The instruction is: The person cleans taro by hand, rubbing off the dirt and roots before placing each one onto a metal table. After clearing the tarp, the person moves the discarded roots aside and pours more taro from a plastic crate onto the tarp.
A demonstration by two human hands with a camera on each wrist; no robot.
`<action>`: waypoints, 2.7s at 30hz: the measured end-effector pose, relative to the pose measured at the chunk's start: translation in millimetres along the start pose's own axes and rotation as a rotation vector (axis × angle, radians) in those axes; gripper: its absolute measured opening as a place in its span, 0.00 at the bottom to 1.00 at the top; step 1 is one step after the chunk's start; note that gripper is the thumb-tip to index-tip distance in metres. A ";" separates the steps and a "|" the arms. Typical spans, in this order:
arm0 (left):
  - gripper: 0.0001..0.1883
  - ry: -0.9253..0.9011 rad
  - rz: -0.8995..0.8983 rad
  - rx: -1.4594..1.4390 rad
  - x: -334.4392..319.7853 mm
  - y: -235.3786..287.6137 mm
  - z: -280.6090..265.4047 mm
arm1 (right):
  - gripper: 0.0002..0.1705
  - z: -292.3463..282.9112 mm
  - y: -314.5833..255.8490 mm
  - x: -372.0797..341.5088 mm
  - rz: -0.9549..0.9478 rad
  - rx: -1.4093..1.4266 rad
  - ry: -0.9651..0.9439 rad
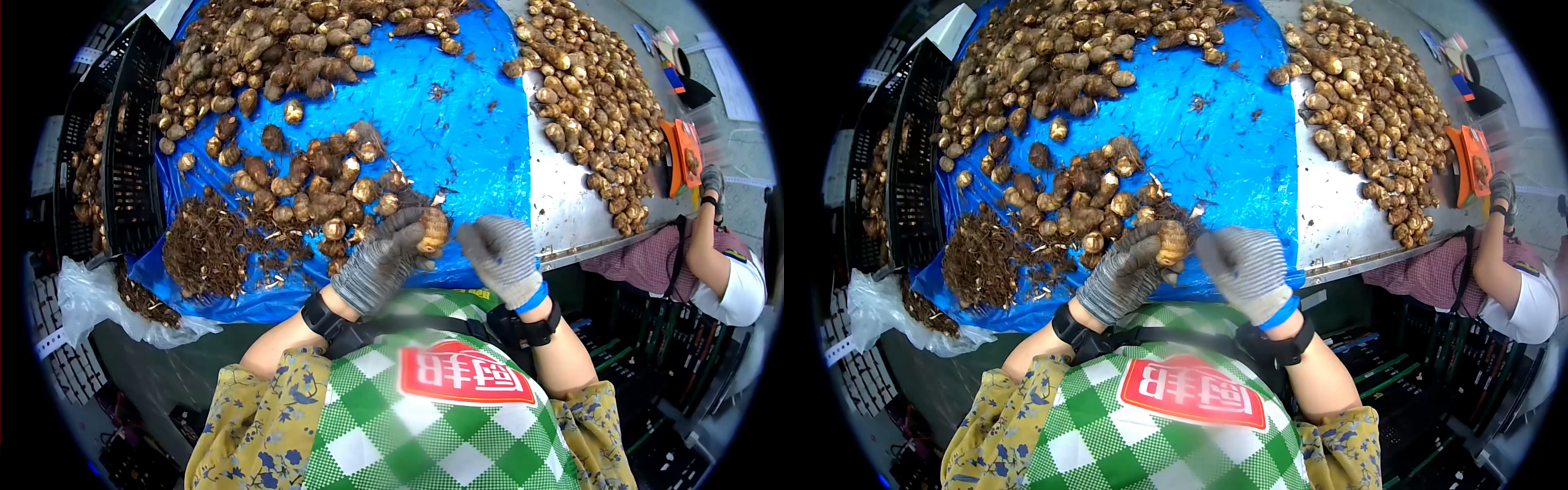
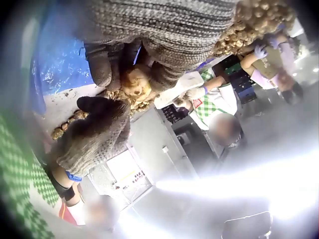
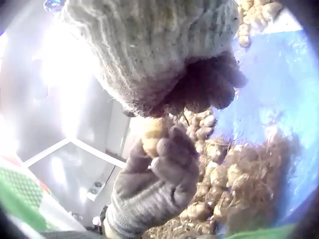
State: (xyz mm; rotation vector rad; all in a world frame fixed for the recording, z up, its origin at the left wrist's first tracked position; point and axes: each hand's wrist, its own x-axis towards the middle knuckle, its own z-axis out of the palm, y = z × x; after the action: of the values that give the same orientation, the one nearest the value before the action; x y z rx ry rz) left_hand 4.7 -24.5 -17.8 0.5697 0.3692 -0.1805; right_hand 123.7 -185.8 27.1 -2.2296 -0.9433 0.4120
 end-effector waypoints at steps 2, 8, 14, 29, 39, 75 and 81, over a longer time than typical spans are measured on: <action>0.24 -0.023 0.013 -0.044 -1.8 0.6 -3.1 | 0.12 -6.7 9.3 2.1 0.106 -0.148 -0.029; 0.22 -0.075 0.442 0.701 7.1 -3.7 -11.3 | 0.28 1.3 -5.1 2.6 0.066 0.371 -0.038; 0.23 -0.109 0.126 0.604 -0.1 1.6 -2.0 | 0.18 0.1 -17.8 15.3 -0.115 0.032 -0.321; 0.20 0.011 0.016 0.192 -3.4 2.2 -1.6 | 0.10 0.2 -15.2 8.0 0.073 0.073 -0.100; 0.27 -0.052 -0.194 -0.069 -3.0 -3.2 -9.0 | 0.08 -1.1 -1.4 9.5 0.001 -0.016 -0.087; 0.26 0.092 -0.155 0.568 18.6 9.9 17.1 | 0.29 -0.2 -20.0 1.2 0.193 1.009 -0.338; 0.25 -0.122 -0.020 0.548 15.2 6.4 10.6 | 0.31 2.1 -2.7 0.9 0.478 0.984 -0.251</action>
State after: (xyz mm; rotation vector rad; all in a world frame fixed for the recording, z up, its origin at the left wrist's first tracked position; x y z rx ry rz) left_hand 23.5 -26.0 -12.3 1.0899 0.2030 -0.3389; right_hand 121.8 -182.8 27.4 -1.4584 -0.1830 1.1120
